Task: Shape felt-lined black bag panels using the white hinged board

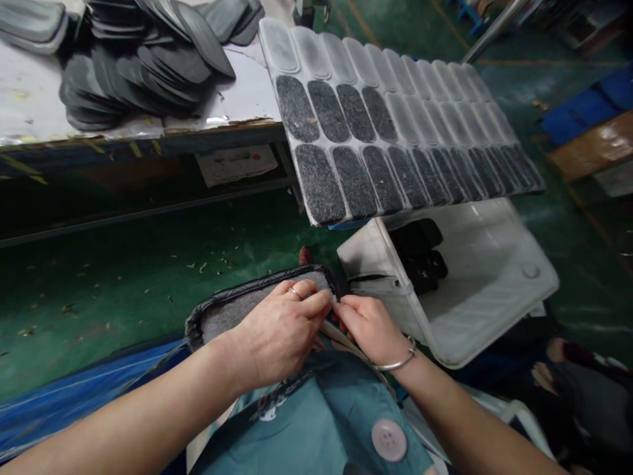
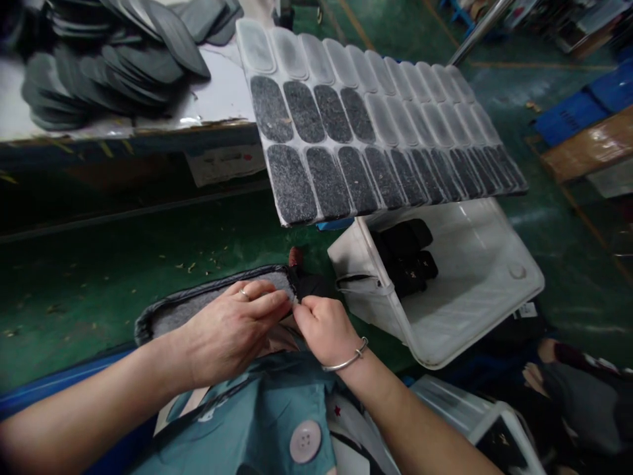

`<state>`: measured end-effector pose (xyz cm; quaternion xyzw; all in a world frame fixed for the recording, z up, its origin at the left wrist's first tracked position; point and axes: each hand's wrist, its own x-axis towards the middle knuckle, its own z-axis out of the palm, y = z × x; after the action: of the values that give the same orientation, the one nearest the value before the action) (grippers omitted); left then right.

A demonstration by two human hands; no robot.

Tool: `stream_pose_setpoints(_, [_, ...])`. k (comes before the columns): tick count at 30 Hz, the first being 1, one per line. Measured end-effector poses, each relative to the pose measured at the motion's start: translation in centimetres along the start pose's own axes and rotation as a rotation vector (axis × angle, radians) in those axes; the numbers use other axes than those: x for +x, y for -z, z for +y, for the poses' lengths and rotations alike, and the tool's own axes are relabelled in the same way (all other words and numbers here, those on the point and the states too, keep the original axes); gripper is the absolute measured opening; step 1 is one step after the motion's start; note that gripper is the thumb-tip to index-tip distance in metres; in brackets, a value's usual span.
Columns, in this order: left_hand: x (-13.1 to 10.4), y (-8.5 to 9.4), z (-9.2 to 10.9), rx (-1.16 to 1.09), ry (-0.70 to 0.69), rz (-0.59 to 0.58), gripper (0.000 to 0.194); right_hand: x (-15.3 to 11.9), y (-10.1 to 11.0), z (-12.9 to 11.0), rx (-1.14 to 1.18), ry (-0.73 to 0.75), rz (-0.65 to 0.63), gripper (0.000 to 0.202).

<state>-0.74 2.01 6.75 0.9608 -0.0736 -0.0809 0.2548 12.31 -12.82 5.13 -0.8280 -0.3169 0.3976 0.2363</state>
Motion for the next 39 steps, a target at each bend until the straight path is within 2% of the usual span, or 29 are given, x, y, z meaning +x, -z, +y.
stream_pose_setpoints(9, [0.6, -0.3, 0.2, 0.006, 0.038, 0.026, 0.027, 0.1, -0.4, 0.0, -0.035, -0.019, 0.147, 0.029])
stream_pose_setpoints(17, [0.3, -0.9, 0.1, -0.116, 0.068, 0.078, 0.033, 0.3, -0.2, -1.0, -0.040, -0.001, 0.148, 0.029])
stream_pose_setpoints(20, [0.2, -0.8, -0.1, -0.173, 0.077, 0.123, 0.036, 0.2, 0.1, -1.0, 0.011, 0.001, 0.075, 0.030])
stream_pose_setpoints(23, [0.1, -1.1, -0.5, -0.212, 0.067, 0.224, 0.030, -0.2, -0.3, 0.8, 0.345, -0.079, -0.083, 0.032])
stream_pose_setpoints(25, [0.1, -1.4, -0.8, -0.232, 0.035, 0.307, 0.026, -0.3, -1.4, 2.5, 0.627, -0.134, -0.010, 0.037])
stream_pose_setpoints(28, [-0.1, -1.7, -1.4, -0.252, -0.046, 0.375, 0.022, 0.1, -3.8, 4.2, 0.790, -0.124, 0.252, 0.038])
stream_pose_setpoints(32, [-1.1, -1.7, -1.9, -0.251, -0.093, 0.355, 0.018, 1.0, -6.7, 3.7, 0.719, 0.050, 0.357, 0.049])
stream_pose_setpoints(36, [-2.6, -0.9, -1.8, -0.174, -0.130, 0.383, 0.021, 1.3, -7.8, 2.6, 0.577, 0.120, 0.459, 0.050])
stream_pose_setpoints(39, [-4.0, 0.1, -2.0, -0.031, -0.011, 0.436, 0.026, 1.3, -8.1, 2.3, 0.487, 0.151, 0.530, 0.050])
